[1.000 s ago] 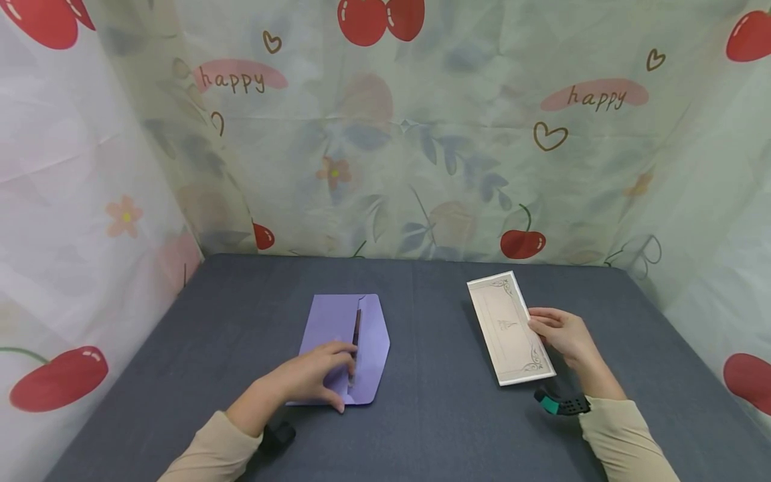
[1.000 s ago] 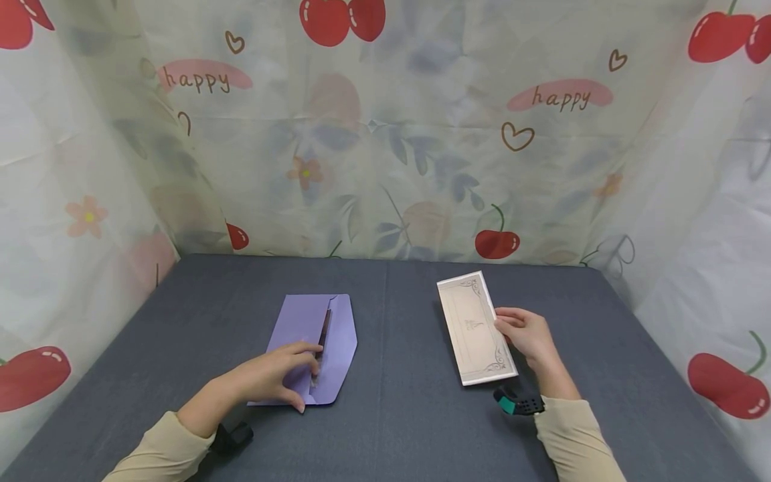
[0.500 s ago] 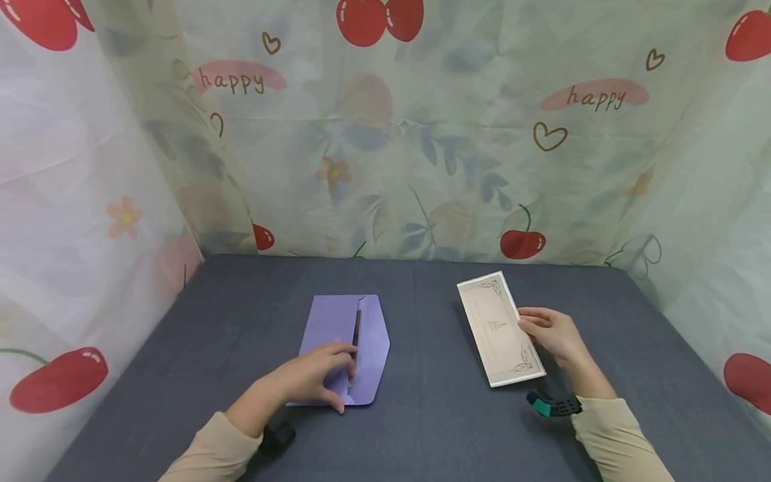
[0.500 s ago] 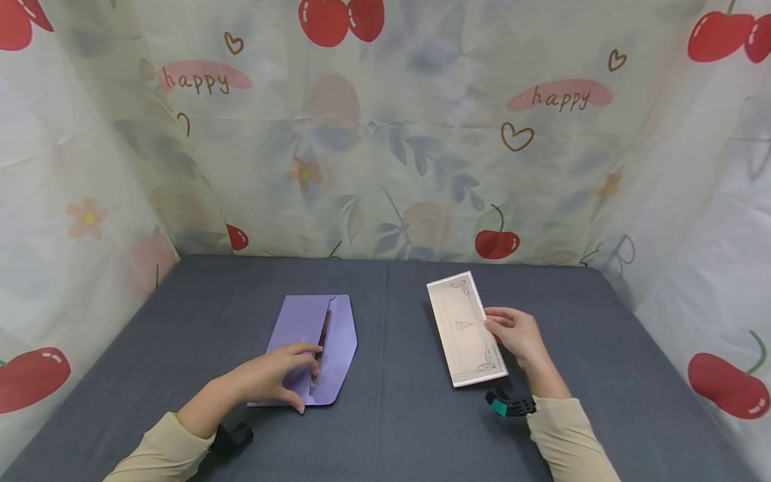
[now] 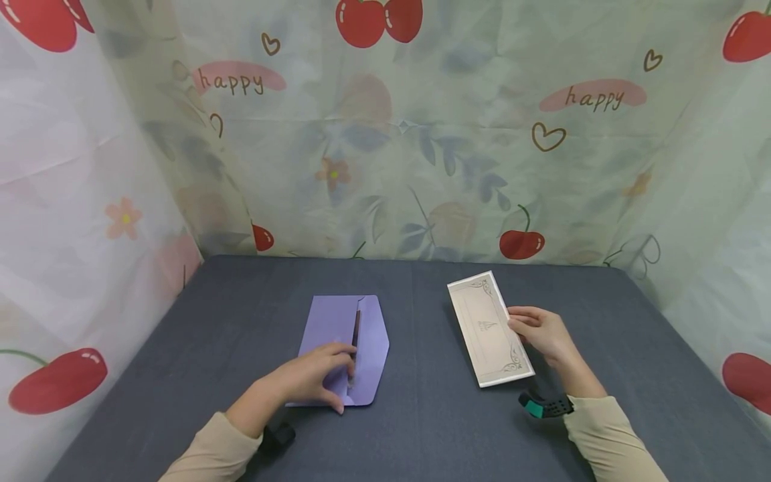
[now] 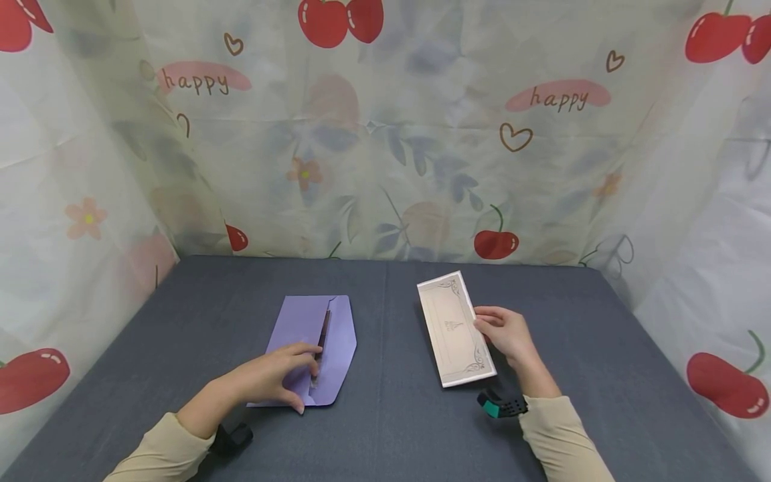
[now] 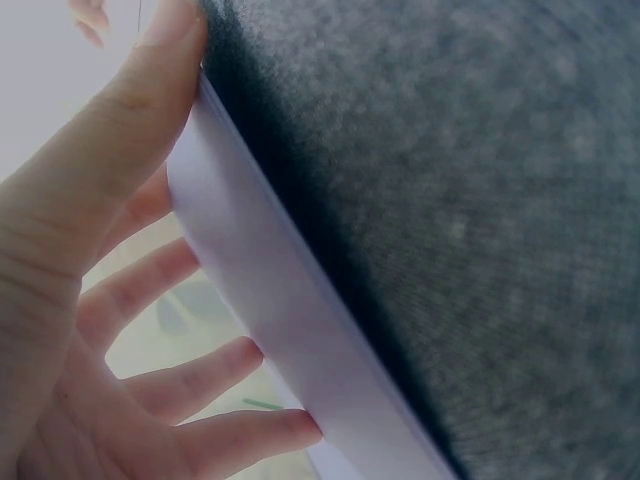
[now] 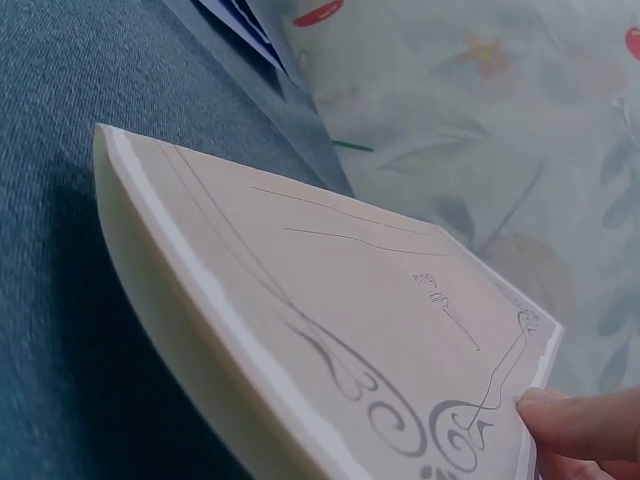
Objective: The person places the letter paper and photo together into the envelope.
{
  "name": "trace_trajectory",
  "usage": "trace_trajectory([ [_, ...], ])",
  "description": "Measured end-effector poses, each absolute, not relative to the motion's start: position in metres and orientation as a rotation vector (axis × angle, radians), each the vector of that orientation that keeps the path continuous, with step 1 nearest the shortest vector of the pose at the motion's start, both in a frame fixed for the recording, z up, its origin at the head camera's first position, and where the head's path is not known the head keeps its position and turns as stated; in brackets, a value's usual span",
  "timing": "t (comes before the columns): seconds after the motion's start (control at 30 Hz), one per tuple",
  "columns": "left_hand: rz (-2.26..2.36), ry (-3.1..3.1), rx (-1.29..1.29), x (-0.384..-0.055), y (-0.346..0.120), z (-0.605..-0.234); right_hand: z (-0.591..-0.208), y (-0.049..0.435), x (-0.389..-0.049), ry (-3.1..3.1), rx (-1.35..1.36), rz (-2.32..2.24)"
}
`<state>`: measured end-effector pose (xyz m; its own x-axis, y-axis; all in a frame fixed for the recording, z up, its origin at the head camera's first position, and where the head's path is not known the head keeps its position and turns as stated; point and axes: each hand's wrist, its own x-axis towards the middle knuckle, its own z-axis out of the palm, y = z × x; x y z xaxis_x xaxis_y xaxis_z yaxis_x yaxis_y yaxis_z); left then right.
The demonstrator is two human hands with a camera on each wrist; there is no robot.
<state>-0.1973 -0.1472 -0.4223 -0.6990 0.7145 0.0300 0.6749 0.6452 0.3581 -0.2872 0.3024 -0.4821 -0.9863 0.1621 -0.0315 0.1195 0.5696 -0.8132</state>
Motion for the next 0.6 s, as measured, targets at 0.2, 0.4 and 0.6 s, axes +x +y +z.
trace_trajectory([
  [0.2,0.533,2.736,1.154,-0.197,-0.147,-0.422,-0.483,0.295,-0.289,-2.739,-0.217,1.441],
  [0.4,0.534,2.725,1.136,-0.197,-0.147,-0.421,-0.477,0.283,-0.287,-2.728,-0.209,1.494],
  [0.6,0.53,2.728,1.139,-0.198,-0.147,-0.422,-0.47,0.27,-0.283,-2.731,-0.211,1.514],
])
